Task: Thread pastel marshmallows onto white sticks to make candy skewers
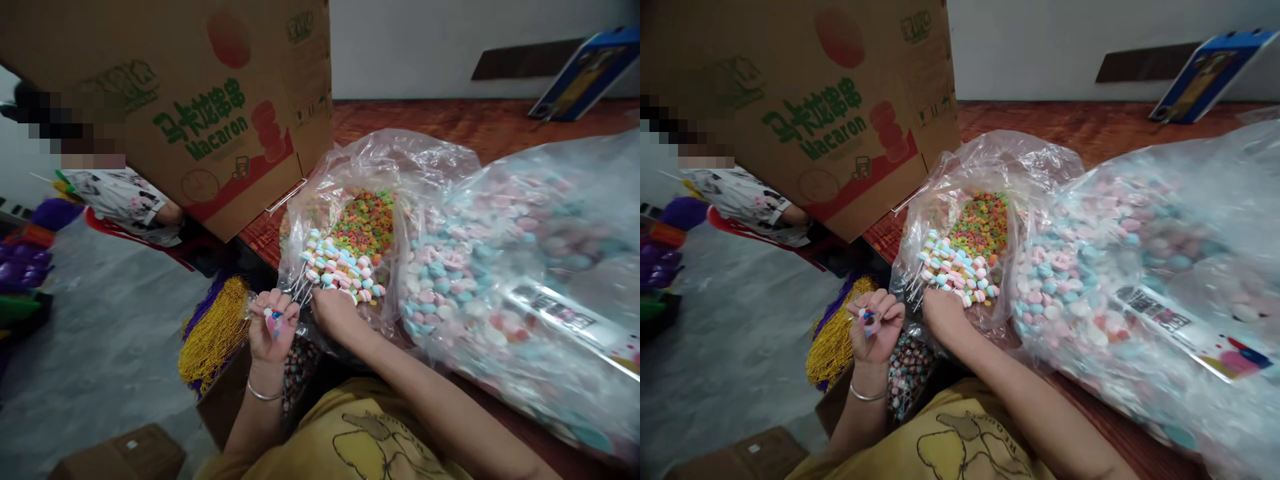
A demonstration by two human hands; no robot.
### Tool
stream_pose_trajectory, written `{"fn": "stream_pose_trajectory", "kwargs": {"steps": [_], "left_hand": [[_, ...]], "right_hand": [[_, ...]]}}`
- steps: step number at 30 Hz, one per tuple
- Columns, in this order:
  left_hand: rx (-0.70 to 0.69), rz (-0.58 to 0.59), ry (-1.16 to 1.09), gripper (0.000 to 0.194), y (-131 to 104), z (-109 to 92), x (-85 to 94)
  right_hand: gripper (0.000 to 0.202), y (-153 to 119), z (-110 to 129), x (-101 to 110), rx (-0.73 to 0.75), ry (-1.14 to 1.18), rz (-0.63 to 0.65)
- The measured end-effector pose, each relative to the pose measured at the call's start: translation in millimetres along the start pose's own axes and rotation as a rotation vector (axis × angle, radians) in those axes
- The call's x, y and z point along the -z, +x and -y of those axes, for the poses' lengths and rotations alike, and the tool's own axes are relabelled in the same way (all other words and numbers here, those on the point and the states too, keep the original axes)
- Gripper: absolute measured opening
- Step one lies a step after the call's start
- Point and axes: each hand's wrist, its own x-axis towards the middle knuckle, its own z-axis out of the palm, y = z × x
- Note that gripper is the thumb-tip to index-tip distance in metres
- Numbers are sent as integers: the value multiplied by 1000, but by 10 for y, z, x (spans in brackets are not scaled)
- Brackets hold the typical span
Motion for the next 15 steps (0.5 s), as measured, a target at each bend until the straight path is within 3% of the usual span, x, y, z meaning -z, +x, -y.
{"fn": "stream_pose_trajectory", "kwargs": {"steps": [2,5,7,10,13,15], "left_hand": [[19,-28,-16,49,56,37,3],[66,-63,-46,48,122,126,15],[106,-74,-63,47,159,211,24],[169,-82,-79,43,213,369,15],[239,-136,-89,38,272,555,-47],[279,-194,-75,33,305,692,-115]], "right_hand": [[21,-42,-88,-9,-21,9,-21],[26,-182,-333,137,-75,161,-130],[33,-336,-550,297,-117,550,-212],[48,-666,-852,474,-172,1078,-232],[50,-1088,-1049,477,-225,1376,-130],[40,-1388,-1142,429,-301,1451,-155]]}}
